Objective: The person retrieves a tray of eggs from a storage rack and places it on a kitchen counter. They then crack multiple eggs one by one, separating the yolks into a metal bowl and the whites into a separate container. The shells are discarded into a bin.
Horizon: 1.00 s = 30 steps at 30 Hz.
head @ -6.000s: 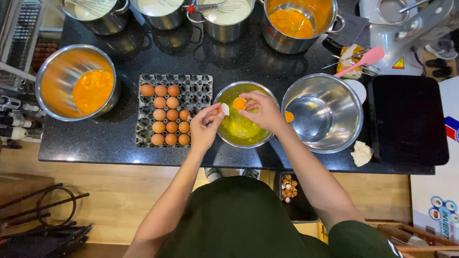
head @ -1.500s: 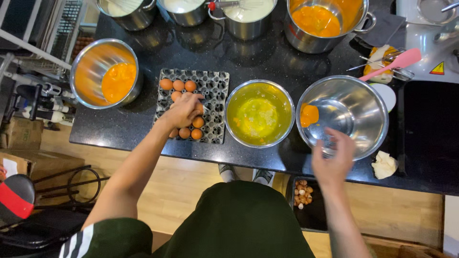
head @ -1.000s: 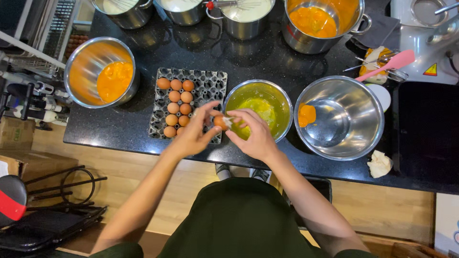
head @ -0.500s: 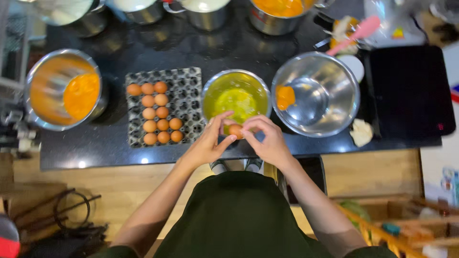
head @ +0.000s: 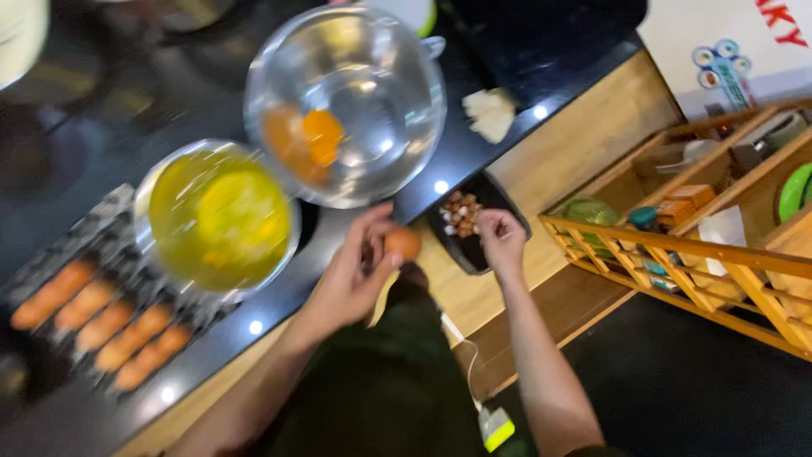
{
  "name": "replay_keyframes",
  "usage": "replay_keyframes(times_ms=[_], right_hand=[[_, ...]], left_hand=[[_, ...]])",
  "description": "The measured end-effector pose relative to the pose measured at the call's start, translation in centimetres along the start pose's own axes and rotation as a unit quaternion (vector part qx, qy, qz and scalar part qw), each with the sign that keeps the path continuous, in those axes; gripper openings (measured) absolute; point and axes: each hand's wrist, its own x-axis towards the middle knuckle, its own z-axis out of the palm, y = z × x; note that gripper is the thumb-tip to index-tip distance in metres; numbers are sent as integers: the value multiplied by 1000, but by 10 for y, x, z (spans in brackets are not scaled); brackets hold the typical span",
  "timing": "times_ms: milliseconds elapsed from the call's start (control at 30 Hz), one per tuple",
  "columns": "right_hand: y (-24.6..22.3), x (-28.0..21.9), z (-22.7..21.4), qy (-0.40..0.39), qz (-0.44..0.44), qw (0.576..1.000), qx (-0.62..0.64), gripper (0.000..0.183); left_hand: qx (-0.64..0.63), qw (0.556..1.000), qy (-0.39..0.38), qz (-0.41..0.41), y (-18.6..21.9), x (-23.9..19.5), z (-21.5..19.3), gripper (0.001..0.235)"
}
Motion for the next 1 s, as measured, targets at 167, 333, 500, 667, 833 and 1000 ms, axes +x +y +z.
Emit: replay_keyframes(times_ms=[167,333,500,667,833,1000], right_hand=[[171,63,-18,125,6,992,-36,10],[334,91,-25,243,188,940,-150,16],[440,109,-22,244,268,932,21,39],[483,104,-28,171,240,950,-103,60],[465,101,-33,176,287,941,-8,59],[404,116,-45,188,414,879,144,60]], left_hand=[[11,997,-61,-38,-65,41,72,62],[-10,978,-108,-176,-167,86,145,62],[-90,977,-96,-167,-267,125,192,58],[13,983,-78,-166,-308,152,206,60],[74,976,-86,-186,-320,171,210,62],[82,977,-81,-180,-322,179,218,63]])
